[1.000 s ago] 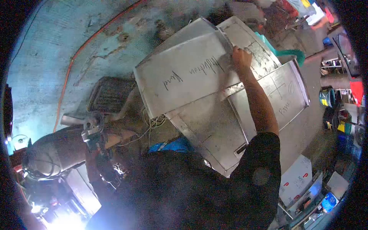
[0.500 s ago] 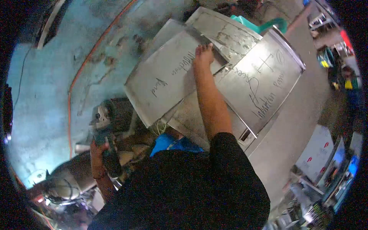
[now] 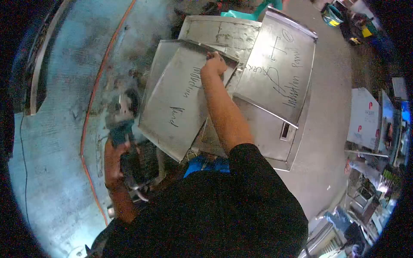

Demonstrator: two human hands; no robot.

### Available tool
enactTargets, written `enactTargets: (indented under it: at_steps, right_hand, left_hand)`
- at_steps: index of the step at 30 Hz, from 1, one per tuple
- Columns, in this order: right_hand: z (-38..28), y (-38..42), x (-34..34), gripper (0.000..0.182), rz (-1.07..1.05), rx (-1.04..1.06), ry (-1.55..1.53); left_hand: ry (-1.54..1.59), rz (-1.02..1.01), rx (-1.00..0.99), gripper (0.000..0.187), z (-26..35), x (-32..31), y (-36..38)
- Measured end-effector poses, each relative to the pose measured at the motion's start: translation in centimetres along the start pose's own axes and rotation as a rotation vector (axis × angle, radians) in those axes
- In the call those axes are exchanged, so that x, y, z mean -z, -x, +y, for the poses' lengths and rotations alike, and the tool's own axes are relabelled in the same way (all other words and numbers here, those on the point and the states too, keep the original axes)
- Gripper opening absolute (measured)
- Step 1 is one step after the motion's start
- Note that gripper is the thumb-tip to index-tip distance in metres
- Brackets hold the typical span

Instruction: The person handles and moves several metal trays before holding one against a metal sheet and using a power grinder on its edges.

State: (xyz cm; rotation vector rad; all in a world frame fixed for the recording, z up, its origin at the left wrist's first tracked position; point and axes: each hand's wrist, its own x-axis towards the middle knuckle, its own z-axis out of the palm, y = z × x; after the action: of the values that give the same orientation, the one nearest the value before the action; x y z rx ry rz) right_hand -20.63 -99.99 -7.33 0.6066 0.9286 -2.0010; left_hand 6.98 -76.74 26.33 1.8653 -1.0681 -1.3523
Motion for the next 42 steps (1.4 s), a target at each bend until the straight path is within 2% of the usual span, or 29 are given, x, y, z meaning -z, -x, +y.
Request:
enactTargets:
  at_steps: [2, 5, 9, 10, 12, 14, 15, 17, 18, 19, 22, 23, 25, 26, 27, 29, 30, 32, 34, 35, 37, 39, 40, 41, 42]
  right_hand:
    - [-1.1, 1.8, -0.2, 0.014, 0.005, -0.022, 0.007]
    - [-2.3, 2.8, -0.5, 0.016, -0.035, -0.051, 0.014]
    - [-4.4, 4.9, 0.3, 0.02, -0.051, -0.102, 0.125]
    - [-4.6, 5.5, 1.4, 0.022, -0.165, -0.107, 0.117]
    - [-4.2, 7.6, 3.3, 0.035, -0.238, -0.069, 0.33]
    - [-4.1, 10.9, 6.0, 0.049, -0.46, -0.149, 0.616]
    - [-4.6, 15.3, 5.2, 0.062, -0.395, -0.235, 0.693]
    - [-4.4, 19.8, 5.1, 0.082, -0.48, -0.415, 0.753]
    - [-3.5, 20.5, 5.6, 0.084, -0.481, -0.511, 0.743]
    - [-2.9, 21.1, 5.6, 0.087, -0.485, -0.606, 0.731]
    - [-1.4, 23.4, 4.4, 0.088, -0.443, -0.668, 0.688]
    - [-0.9, 23.2, 4.7, 0.088, -0.441, -0.675, 0.672]
    - [-0.1, 22.0, 5.0, 0.091, -0.647, -0.455, 0.872]
    - [0.5, 21.7, 5.1, 0.09, -0.558, -0.368, 0.951]
    - [1.0, 21.0, 5.2, 0.09, -0.561, -0.381, 0.942]
    - [2.8, 18.7, 5.9, 0.097, -0.427, -0.396, 0.976]
    - [3.7, 17.9, 6.2, 0.097, -0.432, -0.404, 0.97]
    - [4.9, 16.9, 6.6, 0.094, -0.399, -0.38, 0.923]
    - [2.0, 19.0, 4.6, 0.094, -0.45, -0.352, 0.916]
    - [0.9, 19.9, 4.0, 0.093, -0.502, -0.323, 0.916]
    - [0.9, 20.4, 3.8, 0.089, -0.572, -0.365, 0.909]
    - [-1.0, 23.1, 2.7, 0.086, -0.721, -0.428, 0.95]
    - [-2.2, 25.0, 2.3, 0.086, -0.715, -0.431, 0.946]
    - [-3.4, 27.4, 2.4, 0.087, -0.726, -0.583, 0.749]
    - [-4.0, 29.0, 3.0, 0.088, -0.723, -0.739, 0.548]
  left_hand:
    - [0.004, -0.12, -0.037, 0.061, 1.5, -0.6, -2.3]
    - [0.013, -0.183, -0.095, 0.058, 2.5, -1.7, -5.4]
    - [-0.109, -0.283, -0.233, 0.055, 0.7, -3.1, -11.5]
    - [-0.074, -0.339, -0.242, 0.055, 0.5, -3.9, -12.6]
    - [-0.039, -0.4, -0.26, 0.054, -0.1, -5.5, -15.6]
    - [-0.153, -0.443, -0.277, 0.051, -1.1, -6.9, -18.4]
    - [-0.162, -0.445, -0.281, 0.051, -1.0, -7.8, -19.2]
    - [-0.206, -0.367, -0.348, 0.045, -0.7, -9.4, -19.8]
    - [-0.141, -0.411, -0.273, 0.042, -0.1, -10.0, -19.6]
    - [-0.157, -0.415, -0.278, 0.042, -0.7, -10.6, -20.7]
    - [-0.112, -0.409, -0.313, 0.036, -2.4, -12.4, -23.6]
    - [-0.101, -0.409, -0.257, 0.038, -2.4, -12.7, -23.7]
    - [-0.112, -0.397, -0.201, 0.04, -2.4, -13.9, -24.3]
    - [-0.168, -0.315, -0.218, 0.039, -2.7, -14.6, -24.4]
    - [-0.223, -0.231, -0.233, 0.037, -3.1, -15.0, -24.7]
    - [-0.231, -0.262, -0.22, 0.04, -3.3, -15.6, -25.6]
    - [-0.226, -0.303, -0.21, 0.042, -3.4, -15.8, -26.0]
    - [-0.275, -0.257, -0.214, 0.044, -3.4, -15.9, -26.5]
    - [-0.32, -0.215, -0.213, 0.045, -2.9, -16.1, -26.7]
    - [-0.243, -0.233, -0.196, 0.042, -2.3, -16.0, -26.0]
    - [-0.168, -0.239, -0.17, 0.038, -0.7, -15.1, -24.2]
    - [-0.34, -0.211, -0.188, 0.042, 1.4, -13.2, -22.2]
    - [-0.22, -0.259, -0.076, 0.042, 2.3, -12.0, -21.8]
    - [-0.1, -0.303, 0.047, 0.041, 3.0, -10.7, -21.2]
    - [-0.143, -0.241, 0.021, 0.038, 4.3, -9.9, -19.8]
